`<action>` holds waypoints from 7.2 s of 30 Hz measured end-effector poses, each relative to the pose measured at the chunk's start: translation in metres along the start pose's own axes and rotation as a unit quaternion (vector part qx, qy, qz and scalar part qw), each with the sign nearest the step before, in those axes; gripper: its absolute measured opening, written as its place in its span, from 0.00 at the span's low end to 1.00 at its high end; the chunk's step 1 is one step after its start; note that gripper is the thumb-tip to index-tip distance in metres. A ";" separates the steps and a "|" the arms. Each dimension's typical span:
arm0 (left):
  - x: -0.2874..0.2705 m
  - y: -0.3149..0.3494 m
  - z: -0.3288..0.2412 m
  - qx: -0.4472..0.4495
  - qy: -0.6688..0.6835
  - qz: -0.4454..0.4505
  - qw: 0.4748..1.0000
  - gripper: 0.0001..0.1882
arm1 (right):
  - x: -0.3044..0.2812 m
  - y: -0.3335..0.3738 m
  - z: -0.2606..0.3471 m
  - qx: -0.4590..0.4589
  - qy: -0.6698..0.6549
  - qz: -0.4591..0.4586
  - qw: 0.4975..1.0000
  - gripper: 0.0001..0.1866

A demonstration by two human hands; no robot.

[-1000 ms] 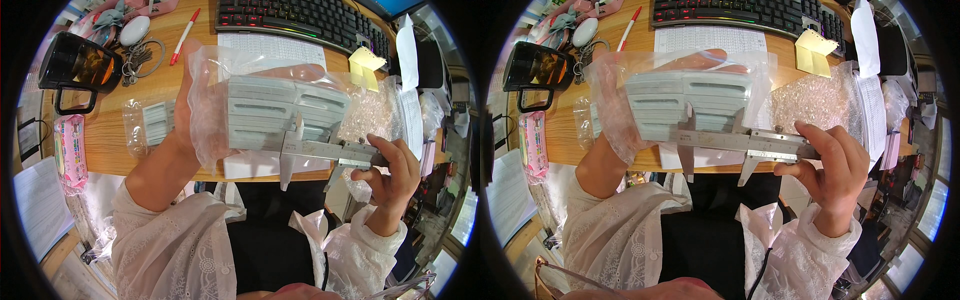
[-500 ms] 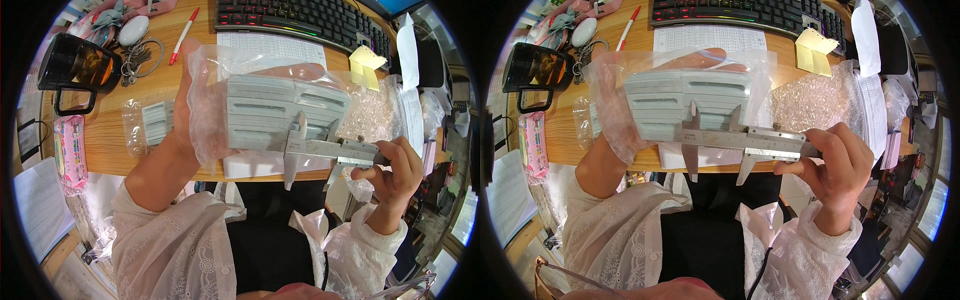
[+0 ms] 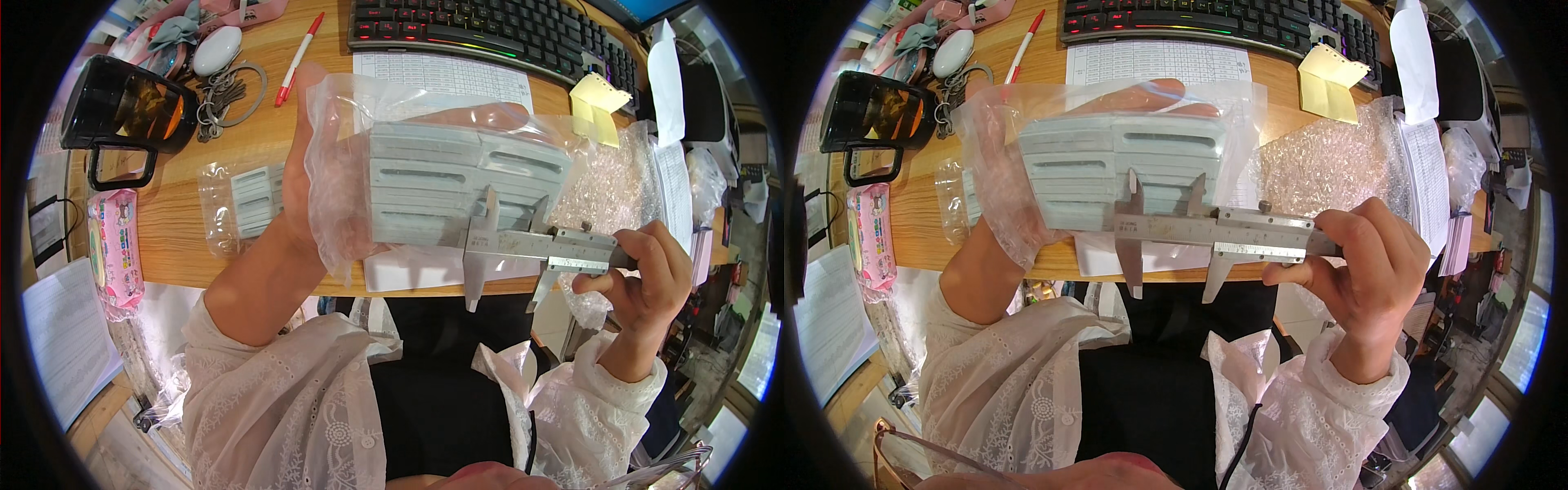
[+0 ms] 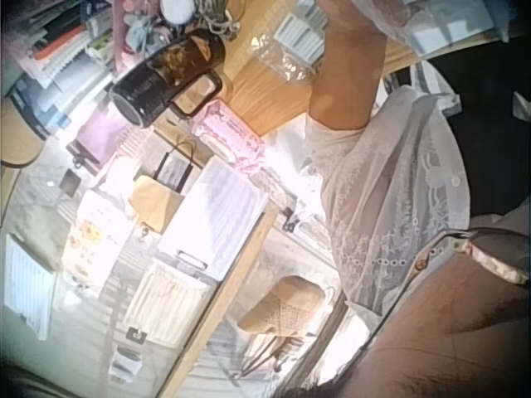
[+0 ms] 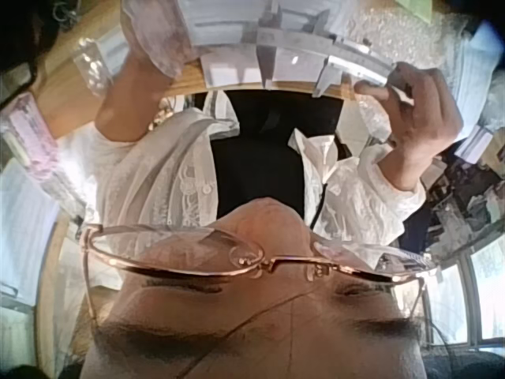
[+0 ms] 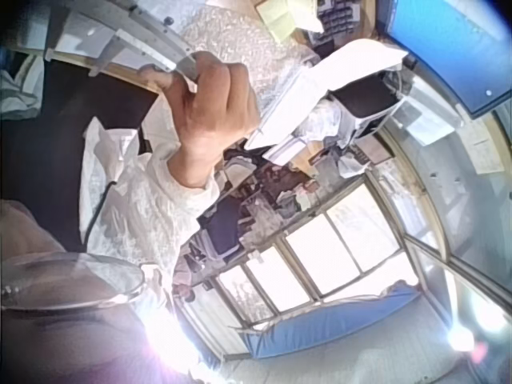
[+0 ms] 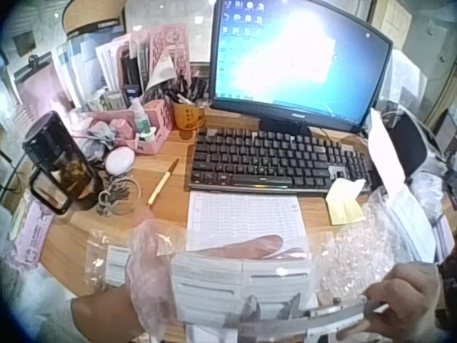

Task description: The person turns and displays plastic-packaged components, measures one using a caliper, and wraps an item with bubble wrap. Afterwards, the person unfolds a yellow document on the desk and operates a computer with a mouse and keyboard.

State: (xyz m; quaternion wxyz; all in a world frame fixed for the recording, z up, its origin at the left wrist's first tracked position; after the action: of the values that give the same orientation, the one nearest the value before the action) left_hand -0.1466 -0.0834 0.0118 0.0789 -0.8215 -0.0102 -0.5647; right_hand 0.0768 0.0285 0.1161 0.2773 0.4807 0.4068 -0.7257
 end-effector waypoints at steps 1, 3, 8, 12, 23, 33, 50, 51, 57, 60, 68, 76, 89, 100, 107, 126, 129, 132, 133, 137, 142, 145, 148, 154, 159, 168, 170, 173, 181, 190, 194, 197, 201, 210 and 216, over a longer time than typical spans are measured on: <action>-0.001 0.000 0.000 0.009 -0.007 -0.009 1.000 0.62 | 0.000 0.000 0.000 0.002 -0.001 -0.002 1.000 0.29; -0.001 0.000 0.000 0.014 -0.005 -0.010 1.000 0.62 | 0.001 -0.001 0.001 0.004 -0.002 -0.003 1.000 0.29; 0.002 -0.002 0.000 0.013 0.004 0.034 0.999 0.62 | -0.001 -0.001 0.001 0.006 -0.004 0.000 1.000 0.28; 0.006 0.000 0.001 0.005 -0.012 -0.006 1.000 0.58 | 0.000 -0.001 0.002 0.009 -0.003 0.000 1.000 0.28; -0.001 0.003 0.000 -0.003 0.026 -0.117 0.993 0.55 | -0.001 -0.004 0.000 0.007 -0.001 0.007 1.000 0.29; -0.002 0.002 -0.001 -0.010 0.033 -0.106 0.994 0.55 | -0.002 -0.006 0.000 0.003 0.000 0.004 1.000 0.29; -0.001 0.001 -0.003 -0.005 0.040 -0.095 0.995 0.57 | -0.003 -0.005 0.002 0.009 -0.003 0.005 1.000 0.28; 0.000 0.001 -0.002 -0.005 0.040 -0.094 0.995 0.57 | -0.003 -0.005 0.002 0.009 -0.003 0.005 1.000 0.28; -0.001 -0.002 -0.002 -0.010 0.047 -0.085 0.995 0.57 | -0.003 -0.007 0.003 0.008 0.004 0.007 1.000 0.27; -0.001 -0.001 -0.001 -0.014 0.051 -0.081 0.995 0.58 | -0.003 -0.007 0.002 0.006 -0.001 0.010 1.000 0.27; 0.001 -0.002 0.001 -0.019 0.059 -0.071 0.996 0.58 | -0.004 -0.009 0.001 0.000 -0.011 0.016 1.000 0.27; 0.001 -0.003 0.003 -0.023 0.066 -0.062 0.996 0.59 | -0.002 -0.004 -0.003 0.032 0.004 0.024 0.999 0.33; 0.000 -0.003 -0.002 -0.027 0.077 -0.045 0.996 0.60 | -0.004 -0.005 -0.001 0.032 0.011 0.025 0.999 0.33; 0.014 -0.012 0.000 -0.005 0.071 -0.028 0.997 0.61 | 0.014 0.009 -0.026 0.232 -0.252 0.118 0.932 0.23; 0.007 -0.007 0.009 0.022 -0.014 0.056 0.998 0.63 | 0.041 -0.005 0.000 0.382 -0.573 0.200 0.697 0.26; 0.003 -0.007 0.026 -0.135 0.148 0.019 0.980 0.51 | 0.065 -0.021 -0.006 0.041 -0.551 -0.075 0.830 0.07; 0.013 -0.001 0.021 -0.088 0.199 0.101 0.971 0.41 | 0.068 -0.022 -0.005 0.012 -0.554 0.055 0.830 0.09; 0.009 0.001 0.017 -0.075 0.074 0.029 0.994 0.36 | 0.065 -0.018 -0.003 0.065 -0.505 0.051 0.859 0.14; 0.008 0.001 0.017 -0.064 0.079 0.028 0.994 0.35 | 0.064 -0.016 -0.005 0.071 -0.509 0.060 0.856 0.20; 0.008 0.002 0.008 -0.041 0.037 0.030 0.998 0.34 | 0.037 -0.004 -0.019 0.124 -0.516 0.102 0.842 0.25; 0.010 0.002 -0.003 -0.005 -0.086 0.006 0.996 0.29 | 0.027 0.019 -0.029 0.246 -0.476 0.105 0.838 0.28; 0.009 0.002 0.003 0.024 -0.122 -0.040 0.991 0.27 | 0.032 0.017 -0.018 0.267 -0.492 0.108 0.822 0.32; 0.010 0.002 0.003 0.013 -0.121 -0.053 0.991 0.25 | 0.032 0.015 -0.003 0.299 -0.508 0.107 0.801 0.33; 0.008 0.003 0.004 0.009 -0.260 -0.108 0.960 0.27 | 0.035 0.015 0.010 0.342 -0.522 0.144 0.768 0.19; 0.003 0.005 0.006 0.021 -0.224 -0.069 0.972 0.26 | 0.043 0.011 0.012 0.399 -0.512 0.137 0.748 0.14; 0.007 0.003 0.002 0.004 -0.223 -0.074 0.972 0.26 | 0.037 0.030 -0.010 0.390 -0.533 0.108 0.743 0.17; 0.001 0.000 -0.001 -0.016 -0.249 -0.051 0.967 0.27 | 0.033 0.039 -0.029 0.375 -0.487 0.074 0.786 0.20; 0.002 0.002 -0.002 -0.027 -0.364 -0.028 0.931 0.25 | 0.025 0.051 -0.056 0.407 -0.470 0.059 0.781 0.22; 0.002 0.000 -0.005 -0.097 -0.549 -0.033 0.829 0.37 | 0.050 0.094 -0.110 0.447 -0.246 0.021 0.860 0.15; 0.007 0.003 -0.006 -0.101 -0.547 0.009 0.831 0.41 | 0.072 0.096 -0.117 0.435 -0.075 0.019 0.897 0.17; 0.006 0.004 -0.006 -0.083 -0.576 0.014 0.813 0.42 | 0.075 0.095 -0.115 0.433 -0.042 0.025 0.900 0.19; 0.008 0.003 -0.005 -0.114 -0.561 0.015 0.820 0.43 | 0.074 0.092 -0.109 0.424 -0.005 0.011 0.906 0.19; 0.000 0.003 -0.001 -0.146 -0.542 0.006 0.828 0.37 | 0.074 0.089 -0.104 0.425 0.025 0.008 0.905 0.18; -0.002 0.001 0.000 -0.112 -0.541 0.047 0.832 0.44 | 0.073 0.088 -0.106 0.381 0.059 0.011 0.922 0.19; 0.000 0.001 0.001 -0.115 -0.554 0.052 0.823 0.45 | 0.073 0.089 -0.104 0.363 0.085 0.013 0.928 0.18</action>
State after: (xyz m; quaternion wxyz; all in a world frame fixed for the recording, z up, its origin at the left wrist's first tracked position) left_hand -0.1460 -0.0845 0.0114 -0.0057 -0.9984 0.0561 -0.0067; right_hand 0.1683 0.0715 -0.0016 0.0578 0.6135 0.1314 -0.7765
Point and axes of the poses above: each hand's wrist, its own y-axis away from the middle knuckle, its own x-axis out of the palm, z = x × y, the point moved 3 cm from there along -y, towards the middle knuckle, and after that the axes turned 13 degrees about x, right-handed, at the moved point
